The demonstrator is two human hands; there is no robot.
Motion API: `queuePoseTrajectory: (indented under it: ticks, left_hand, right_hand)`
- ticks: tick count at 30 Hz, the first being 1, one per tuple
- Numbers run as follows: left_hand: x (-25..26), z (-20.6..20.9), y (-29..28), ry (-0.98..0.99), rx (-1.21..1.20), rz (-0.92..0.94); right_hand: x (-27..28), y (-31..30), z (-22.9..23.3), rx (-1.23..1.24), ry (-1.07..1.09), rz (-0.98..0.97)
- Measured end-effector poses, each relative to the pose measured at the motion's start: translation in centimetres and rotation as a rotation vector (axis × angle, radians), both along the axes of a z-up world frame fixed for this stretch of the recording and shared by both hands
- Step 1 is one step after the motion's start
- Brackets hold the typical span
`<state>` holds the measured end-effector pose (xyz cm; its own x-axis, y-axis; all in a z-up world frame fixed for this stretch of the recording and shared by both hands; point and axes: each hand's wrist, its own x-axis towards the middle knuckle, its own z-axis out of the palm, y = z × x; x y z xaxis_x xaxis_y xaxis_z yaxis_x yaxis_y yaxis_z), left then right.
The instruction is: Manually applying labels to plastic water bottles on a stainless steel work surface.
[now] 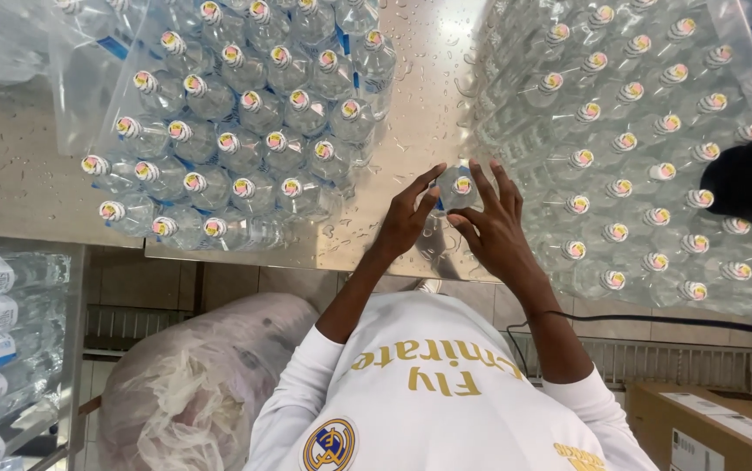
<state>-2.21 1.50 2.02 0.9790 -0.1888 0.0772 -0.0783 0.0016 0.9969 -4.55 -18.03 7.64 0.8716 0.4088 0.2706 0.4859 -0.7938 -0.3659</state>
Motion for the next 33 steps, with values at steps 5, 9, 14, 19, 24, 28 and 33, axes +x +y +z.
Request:
queuePoseTrajectory:
  ticks: [5,9,14,19,24,28,33]
  left_hand:
    - [0.3,-1.6,-0.6,-0.019,0.059,-0.013]
    - [0.1,-2.1,-0.9,-0.045,0.114,-0.011]
    - [0.1,-1.6,-1.1,-0.027,0.157,-0.027]
    - [-0.2,-2.0,-1.1,-0.023,0.190,-0.026]
    - [0.0,-2.4,-1.2,-0.010,0.200,-0.019]
    - [0.1,-2.4,-1.3,-0.023,0.232,-0.020]
    - [1.0,-1.0,-1.6,-0.102,0.250,0.014]
  right_hand:
    - [0.0,-2.1,-2.8,0.044,-0.060,-0.068]
    - [0.7,-3.3,-3.4,-0.032,-0.146,-0.112]
    - [1.5,-2.8,-3.3,-0.106,-0.235,-0.181]
    - [2.3,-2.4,-3.3,-0.164,-0.239,-0.261]
    - [3.5,-2.9,-2.6,-0.003,-0.056,-0.213]
    - [3.6,-2.6,-1.3,0.066,0.005,-0.189]
    - [4.8,-3.8,-3.5,0.303,0.211,-0.148]
